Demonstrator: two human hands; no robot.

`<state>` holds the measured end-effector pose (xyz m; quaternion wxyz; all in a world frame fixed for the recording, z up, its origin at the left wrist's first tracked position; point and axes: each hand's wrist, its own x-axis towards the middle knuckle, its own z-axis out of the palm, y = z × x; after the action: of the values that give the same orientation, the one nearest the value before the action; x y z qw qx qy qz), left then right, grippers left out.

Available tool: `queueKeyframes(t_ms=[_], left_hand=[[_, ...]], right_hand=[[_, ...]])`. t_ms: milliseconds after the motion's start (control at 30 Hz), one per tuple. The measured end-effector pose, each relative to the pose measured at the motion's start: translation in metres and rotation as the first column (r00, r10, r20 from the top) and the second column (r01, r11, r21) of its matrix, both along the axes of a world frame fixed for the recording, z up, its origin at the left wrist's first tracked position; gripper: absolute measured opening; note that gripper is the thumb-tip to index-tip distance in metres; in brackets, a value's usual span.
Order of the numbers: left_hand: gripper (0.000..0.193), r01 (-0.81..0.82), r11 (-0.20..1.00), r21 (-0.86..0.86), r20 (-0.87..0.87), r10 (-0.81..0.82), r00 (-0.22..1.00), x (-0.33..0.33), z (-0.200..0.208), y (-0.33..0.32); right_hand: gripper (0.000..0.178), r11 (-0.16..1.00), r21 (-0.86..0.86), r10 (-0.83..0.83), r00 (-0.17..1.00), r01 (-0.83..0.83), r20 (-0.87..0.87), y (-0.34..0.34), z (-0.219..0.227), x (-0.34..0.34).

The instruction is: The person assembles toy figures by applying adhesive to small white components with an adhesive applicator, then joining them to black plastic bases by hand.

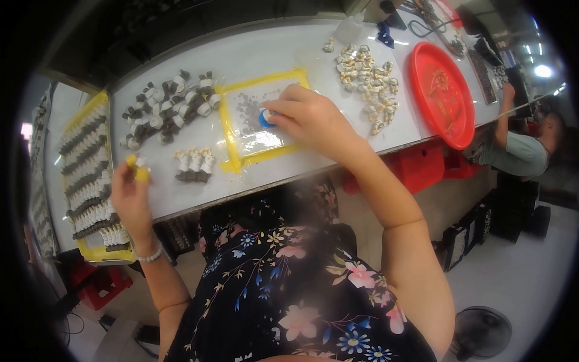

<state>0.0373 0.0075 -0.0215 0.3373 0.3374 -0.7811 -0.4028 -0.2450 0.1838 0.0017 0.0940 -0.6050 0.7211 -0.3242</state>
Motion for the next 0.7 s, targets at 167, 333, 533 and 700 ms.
queueKeyframes(t_ms=[167, 333, 533, 700], left_hand=[[0.027, 0.507, 0.635, 0.583, -0.701, 0.079, 0.709, -0.028, 0.001, 0.035], [0.03, 0.545, 0.44, 0.714, -0.654, 0.14, 0.744, -0.068, 0.011, 0.08], [0.032, 0.558, 0.312, 0.769, -0.612, 0.109, 0.783, -0.089, 0.012, 0.095], [0.026, 0.575, 0.365, 0.732, -0.653, 0.136, 0.745, -0.094, 0.004, 0.102]], right_hand=[[0.024, 0.998, -0.008, -0.053, 0.957, 0.058, 0.285, 0.008, -0.005, -0.001], [0.023, 0.995, -0.059, -0.04, 0.851, 0.083, 0.524, 0.01, 0.0, 0.008], [0.024, 0.996, -0.054, -0.032, 0.81, 0.078, 0.585, 0.015, 0.018, 0.023], [0.024, 0.995, -0.101, 0.065, 0.875, -0.019, 0.479, 0.016, 0.029, 0.034]])
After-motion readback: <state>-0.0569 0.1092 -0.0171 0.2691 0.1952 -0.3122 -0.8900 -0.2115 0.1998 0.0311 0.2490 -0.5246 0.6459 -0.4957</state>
